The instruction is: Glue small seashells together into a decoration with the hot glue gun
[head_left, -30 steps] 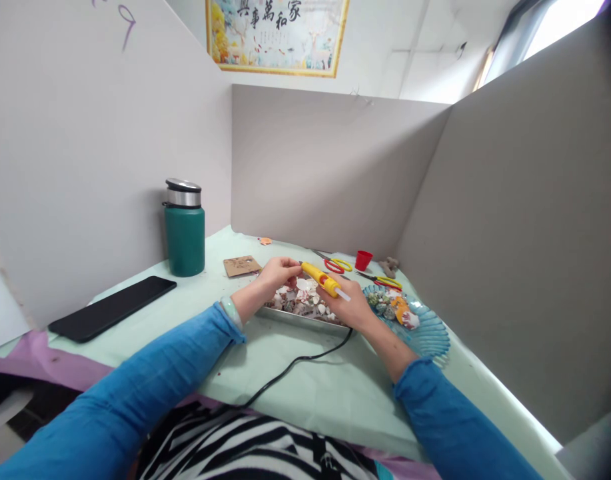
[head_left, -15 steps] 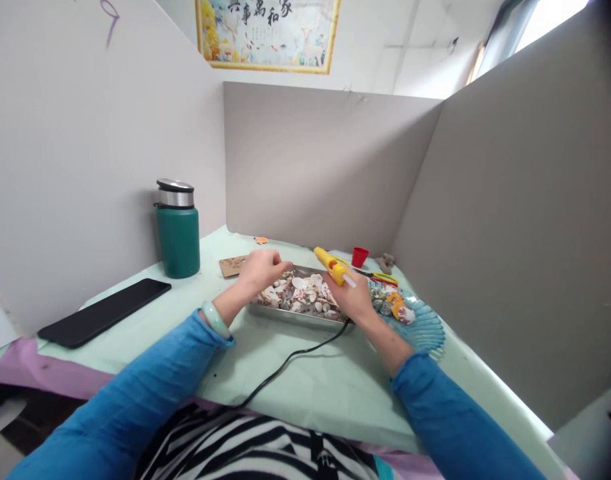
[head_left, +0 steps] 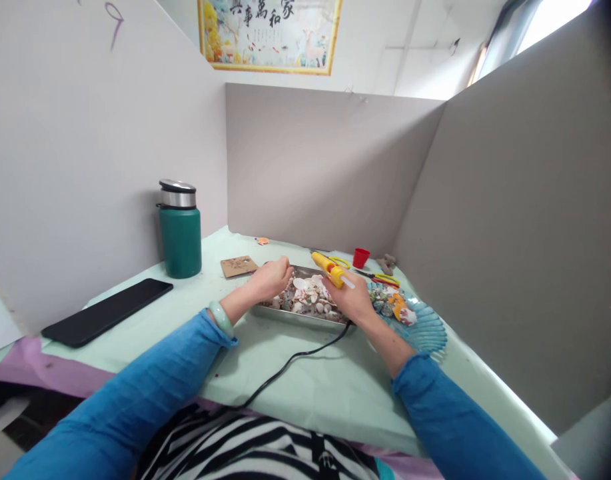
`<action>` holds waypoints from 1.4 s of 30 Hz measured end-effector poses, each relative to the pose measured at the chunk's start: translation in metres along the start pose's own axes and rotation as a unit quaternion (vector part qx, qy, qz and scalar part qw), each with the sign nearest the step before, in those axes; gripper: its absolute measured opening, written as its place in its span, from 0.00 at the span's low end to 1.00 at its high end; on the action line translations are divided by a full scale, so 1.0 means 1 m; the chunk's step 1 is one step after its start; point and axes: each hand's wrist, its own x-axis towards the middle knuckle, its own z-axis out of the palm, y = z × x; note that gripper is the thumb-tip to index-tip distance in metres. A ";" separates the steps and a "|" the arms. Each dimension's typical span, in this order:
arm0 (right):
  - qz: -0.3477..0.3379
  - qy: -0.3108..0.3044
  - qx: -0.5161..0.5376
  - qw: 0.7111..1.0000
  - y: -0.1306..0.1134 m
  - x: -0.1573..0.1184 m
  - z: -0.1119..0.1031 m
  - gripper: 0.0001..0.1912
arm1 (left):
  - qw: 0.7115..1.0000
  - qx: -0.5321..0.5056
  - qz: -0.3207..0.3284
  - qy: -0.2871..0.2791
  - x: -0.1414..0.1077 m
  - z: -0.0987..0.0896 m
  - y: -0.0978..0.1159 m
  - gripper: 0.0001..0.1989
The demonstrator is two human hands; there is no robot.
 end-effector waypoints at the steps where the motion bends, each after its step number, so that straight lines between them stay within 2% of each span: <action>1: 0.000 0.001 0.000 1.000 0.001 0.000 0.000 0.10 | 1.000 -0.006 0.005 -0.006 0.000 0.000 -0.001 0.15; 12: 0.035 0.023 0.008 0.999 -0.002 0.000 -0.001 0.11 | 0.999 0.003 0.033 -0.010 -0.002 -0.007 0.005 0.21; 17: 0.043 0.035 0.020 0.998 -0.004 0.001 -0.002 0.12 | 0.999 -0.026 0.017 0.018 0.002 0.000 0.000 0.15; 24: 0.047 0.038 0.027 0.998 -0.005 0.002 -0.003 0.12 | 0.997 -0.054 0.058 0.017 0.004 0.004 -0.007 0.10; 29: 0.038 0.041 0.022 0.998 -0.004 0.002 -0.003 0.12 | 0.987 -0.154 0.056 0.000 0.004 0.002 -0.007 0.11; 31: 0.039 0.040 0.022 0.998 -0.004 0.002 -0.003 0.12 | 0.957 -0.282 0.040 -0.047 0.003 -0.001 -0.006 0.10; 32: 0.040 0.041 0.022 0.998 -0.003 0.002 -0.003 0.12 | 0.928 -0.363 0.036 -0.076 0.002 -0.003 -0.006 0.09; 34: 0.043 0.042 0.024 0.998 -0.002 0.002 -0.002 0.12 | 0.847 -0.516 0.053 -0.119 -0.001 -0.007 -0.005 0.10; 36: 0.050 0.042 0.031 0.997 -0.001 0.002 -0.001 0.12 | 0.794 -0.589 0.073 -0.134 -0.004 -0.011 -0.004 0.11; 38: 0.062 0.039 0.043 0.996 0.001 0.003 0.000 0.13 | 0.765 -0.620 0.085 -0.152 -0.006 -0.015 -0.003 0.11; 42: 0.075 0.040 0.053 0.995 0.002 0.003 0.000 0.13 | 0.731 -0.651 0.101 -0.177 -0.008 -0.018 -0.003 0.11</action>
